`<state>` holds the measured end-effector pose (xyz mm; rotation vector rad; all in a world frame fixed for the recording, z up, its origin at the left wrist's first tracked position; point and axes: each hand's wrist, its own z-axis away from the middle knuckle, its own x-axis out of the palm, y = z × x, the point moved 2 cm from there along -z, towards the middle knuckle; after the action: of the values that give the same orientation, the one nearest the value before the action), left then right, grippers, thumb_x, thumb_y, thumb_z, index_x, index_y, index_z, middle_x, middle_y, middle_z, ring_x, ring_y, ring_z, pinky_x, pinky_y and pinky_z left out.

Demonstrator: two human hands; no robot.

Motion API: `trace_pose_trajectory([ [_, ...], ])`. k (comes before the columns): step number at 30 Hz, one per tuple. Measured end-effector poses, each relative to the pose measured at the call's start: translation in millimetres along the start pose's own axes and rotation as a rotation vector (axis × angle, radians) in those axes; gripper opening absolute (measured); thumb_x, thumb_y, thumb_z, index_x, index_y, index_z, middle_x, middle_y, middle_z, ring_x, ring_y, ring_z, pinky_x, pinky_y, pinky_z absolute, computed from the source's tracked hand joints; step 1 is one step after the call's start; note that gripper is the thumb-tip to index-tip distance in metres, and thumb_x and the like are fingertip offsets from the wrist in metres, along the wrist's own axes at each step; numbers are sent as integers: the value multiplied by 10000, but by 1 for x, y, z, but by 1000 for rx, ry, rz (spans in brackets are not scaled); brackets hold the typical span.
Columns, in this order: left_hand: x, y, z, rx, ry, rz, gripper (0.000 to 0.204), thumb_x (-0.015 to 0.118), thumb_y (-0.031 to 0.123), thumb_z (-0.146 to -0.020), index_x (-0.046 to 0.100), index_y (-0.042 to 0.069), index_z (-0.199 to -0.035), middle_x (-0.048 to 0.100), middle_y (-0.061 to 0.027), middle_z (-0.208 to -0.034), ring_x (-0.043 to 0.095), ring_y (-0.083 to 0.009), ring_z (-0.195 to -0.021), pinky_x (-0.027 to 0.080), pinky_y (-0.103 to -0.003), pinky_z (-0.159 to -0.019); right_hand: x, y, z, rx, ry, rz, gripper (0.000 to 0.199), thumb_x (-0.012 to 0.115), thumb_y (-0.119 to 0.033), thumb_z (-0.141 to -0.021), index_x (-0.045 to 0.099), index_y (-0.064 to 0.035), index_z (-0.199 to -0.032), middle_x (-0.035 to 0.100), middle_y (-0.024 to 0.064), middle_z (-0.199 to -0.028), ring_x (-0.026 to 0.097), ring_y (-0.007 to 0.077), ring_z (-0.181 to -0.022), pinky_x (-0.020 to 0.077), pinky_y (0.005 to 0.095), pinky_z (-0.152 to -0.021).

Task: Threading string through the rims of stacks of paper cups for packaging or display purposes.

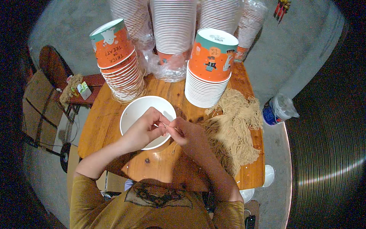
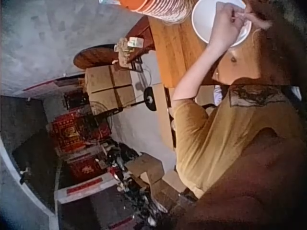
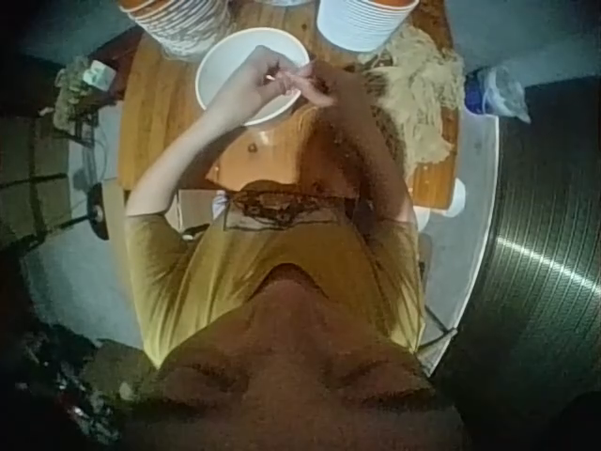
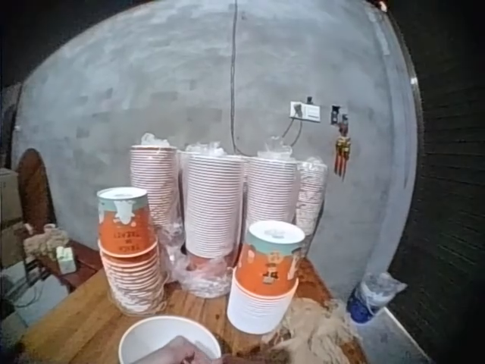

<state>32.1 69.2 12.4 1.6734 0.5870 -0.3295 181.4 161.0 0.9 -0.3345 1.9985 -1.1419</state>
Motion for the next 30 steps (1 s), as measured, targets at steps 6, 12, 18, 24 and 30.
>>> trace_pose_trajectory([
  [6, 3, 5, 0, 142, 112, -165, 78, 585, 38, -859, 531, 15, -911, 453, -150, -977, 543, -309, -857, 464, -378, -733, 3, -1, 2, -35, 65, 36, 144, 691, -171, -838, 611, -53, -854, 586, 73, -650, 551, 159, -569, 428, 294, -529],
  [12, 5, 11, 1, 38, 140, -211, 72, 577, 55, -868, 536, 15, -911, 570, -137, -884, 599, -335, -749, 473, -400, -653, 5, -4, 8, -10, 110, 88, 157, 693, -204, -832, 597, -88, -876, 636, 131, -730, 643, 276, -634, 485, 352, -553],
  [18, 3, 6, -1, -121, 117, 8, 111, 612, 72, -871, 538, -3, -906, 612, -100, -820, 587, -193, -688, 474, -319, -641, 8, -2, 9, -84, 162, 60, 126, 714, -78, -805, 610, -27, -854, 569, 38, -652, 511, 94, -577, 422, 247, -552],
  [24, 6, -3, -3, -158, 106, 208, 102, 623, 38, -855, 529, 17, -884, 544, -4, -785, 499, -91, -713, 444, -251, -661, 7, -2, 10, -137, 165, 73, 148, 710, -106, -807, 582, -54, -862, 589, 89, -678, 574, 200, -599, 453, 309, -542],
  [30, 8, -3, -8, -44, 133, 219, 187, 624, 19, -848, 494, 30, -981, 535, 2, -791, 498, -87, -741, 442, -240, -718, 7, 1, 10, -121, 180, 94, 130, 661, -97, -829, 544, -59, -868, 597, 115, -678, 623, 260, -594, 470, 355, -528],
])
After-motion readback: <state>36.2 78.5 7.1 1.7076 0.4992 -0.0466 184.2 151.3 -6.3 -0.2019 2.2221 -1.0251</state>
